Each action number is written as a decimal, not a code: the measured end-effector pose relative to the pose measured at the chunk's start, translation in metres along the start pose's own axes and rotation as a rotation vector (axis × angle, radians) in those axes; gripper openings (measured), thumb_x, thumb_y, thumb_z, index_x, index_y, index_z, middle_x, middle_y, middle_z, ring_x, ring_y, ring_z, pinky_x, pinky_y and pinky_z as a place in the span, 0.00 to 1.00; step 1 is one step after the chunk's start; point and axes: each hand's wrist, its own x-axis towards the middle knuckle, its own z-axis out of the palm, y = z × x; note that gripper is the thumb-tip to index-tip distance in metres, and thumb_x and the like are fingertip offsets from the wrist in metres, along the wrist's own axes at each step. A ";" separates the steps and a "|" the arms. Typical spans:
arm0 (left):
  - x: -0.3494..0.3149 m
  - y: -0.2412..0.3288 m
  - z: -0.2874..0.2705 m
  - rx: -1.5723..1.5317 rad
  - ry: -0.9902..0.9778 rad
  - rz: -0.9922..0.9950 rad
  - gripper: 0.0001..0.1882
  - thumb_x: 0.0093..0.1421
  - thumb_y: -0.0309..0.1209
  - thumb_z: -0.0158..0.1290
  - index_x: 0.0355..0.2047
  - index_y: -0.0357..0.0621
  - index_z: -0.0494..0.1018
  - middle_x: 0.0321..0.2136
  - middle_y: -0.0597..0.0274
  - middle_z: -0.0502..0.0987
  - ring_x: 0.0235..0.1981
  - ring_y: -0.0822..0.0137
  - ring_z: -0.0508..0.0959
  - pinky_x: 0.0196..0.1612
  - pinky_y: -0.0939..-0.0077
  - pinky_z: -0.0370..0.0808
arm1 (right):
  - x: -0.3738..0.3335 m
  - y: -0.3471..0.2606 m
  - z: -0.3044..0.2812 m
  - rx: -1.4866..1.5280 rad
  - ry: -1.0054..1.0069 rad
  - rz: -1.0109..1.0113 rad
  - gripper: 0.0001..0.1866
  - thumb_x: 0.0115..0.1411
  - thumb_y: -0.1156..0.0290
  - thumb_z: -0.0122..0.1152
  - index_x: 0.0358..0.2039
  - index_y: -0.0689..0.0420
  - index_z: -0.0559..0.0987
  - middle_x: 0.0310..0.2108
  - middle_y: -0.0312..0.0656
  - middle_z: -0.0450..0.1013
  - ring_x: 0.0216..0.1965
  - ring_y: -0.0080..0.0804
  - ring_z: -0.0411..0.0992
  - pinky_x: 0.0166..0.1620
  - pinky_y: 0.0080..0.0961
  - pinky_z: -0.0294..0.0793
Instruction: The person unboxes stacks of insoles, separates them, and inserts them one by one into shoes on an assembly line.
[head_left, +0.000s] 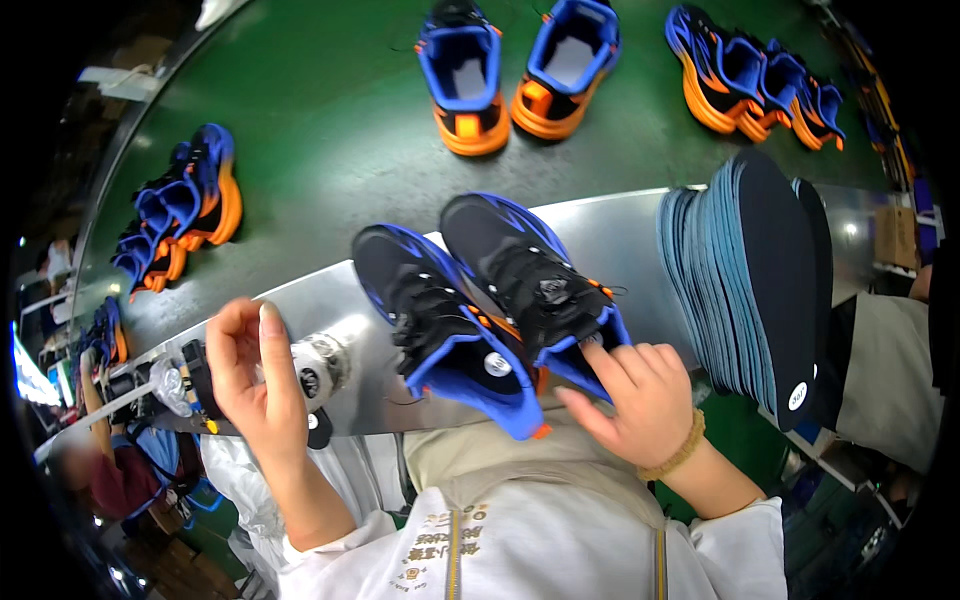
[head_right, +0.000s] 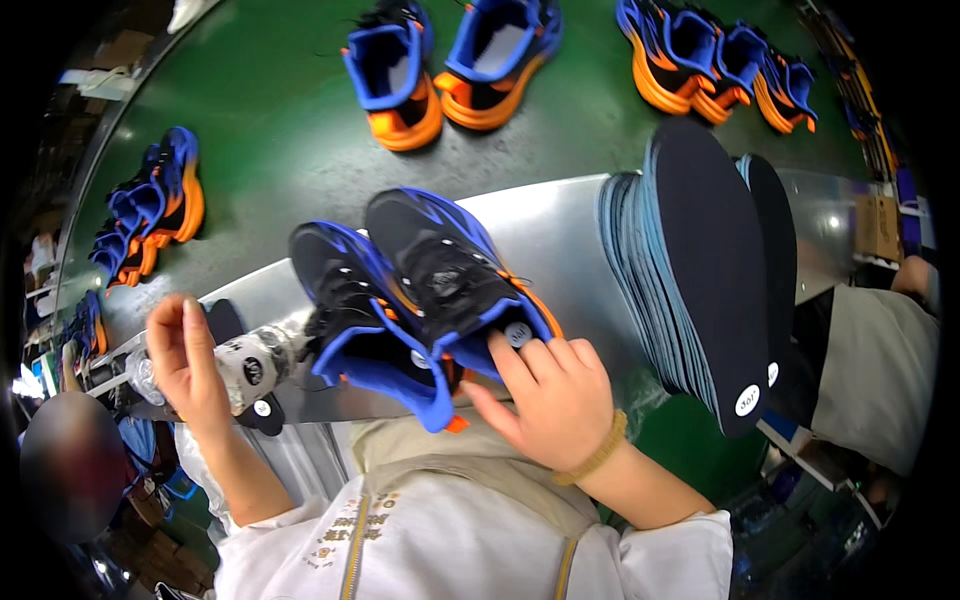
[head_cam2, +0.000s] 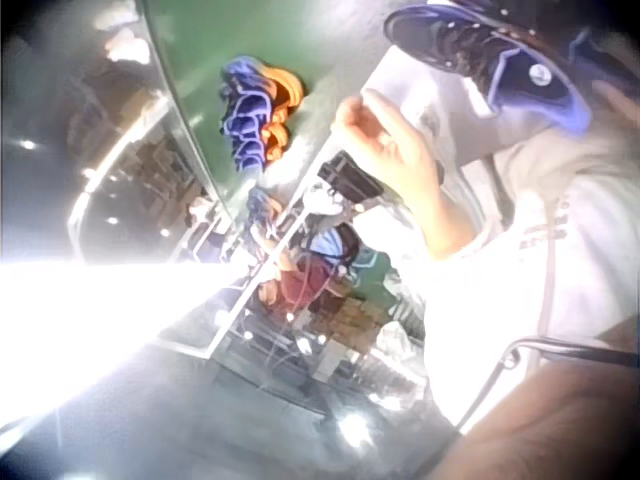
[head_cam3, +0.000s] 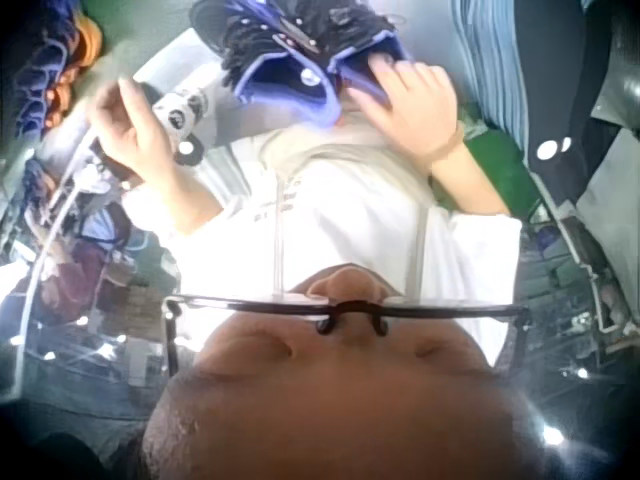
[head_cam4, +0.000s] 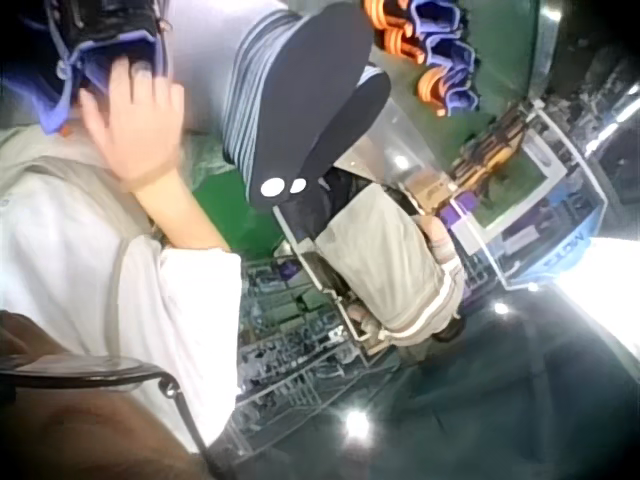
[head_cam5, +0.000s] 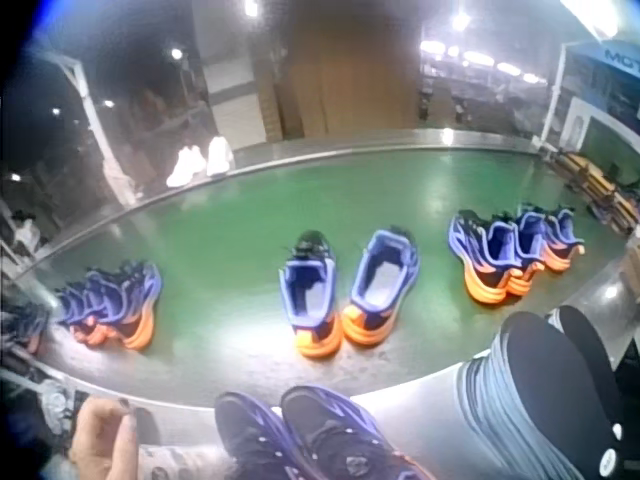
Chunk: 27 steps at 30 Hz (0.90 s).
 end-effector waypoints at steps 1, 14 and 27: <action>-0.003 -0.028 -0.016 0.134 0.062 0.017 0.05 0.58 0.25 0.49 0.31 0.35 0.66 0.25 0.68 0.65 0.24 0.79 0.62 0.27 0.88 0.60 | 0.012 -0.007 0.001 -0.002 -0.105 0.004 0.20 0.42 0.57 0.63 0.31 0.60 0.76 0.29 0.42 0.71 0.30 0.36 0.69 0.35 0.27 0.65; -0.054 -0.065 -0.049 0.481 0.066 0.006 0.15 0.52 0.30 0.55 0.37 0.36 0.67 0.29 0.57 0.66 0.31 0.63 0.68 0.36 0.74 0.66 | 0.178 -0.065 0.044 0.460 -0.070 -0.127 0.14 0.45 0.65 0.54 0.23 0.65 0.74 0.20 0.58 0.69 0.23 0.51 0.70 0.29 0.40 0.69; 0.052 -0.015 0.120 0.531 -0.193 0.650 0.35 0.45 0.46 0.58 0.54 0.54 0.62 0.54 0.52 0.58 0.55 0.53 0.58 0.50 0.55 0.56 | 0.106 0.005 -0.138 0.212 0.658 -0.287 0.15 0.48 0.74 0.60 0.38 0.64 0.73 0.36 0.47 0.72 0.39 0.41 0.70 0.45 0.29 0.66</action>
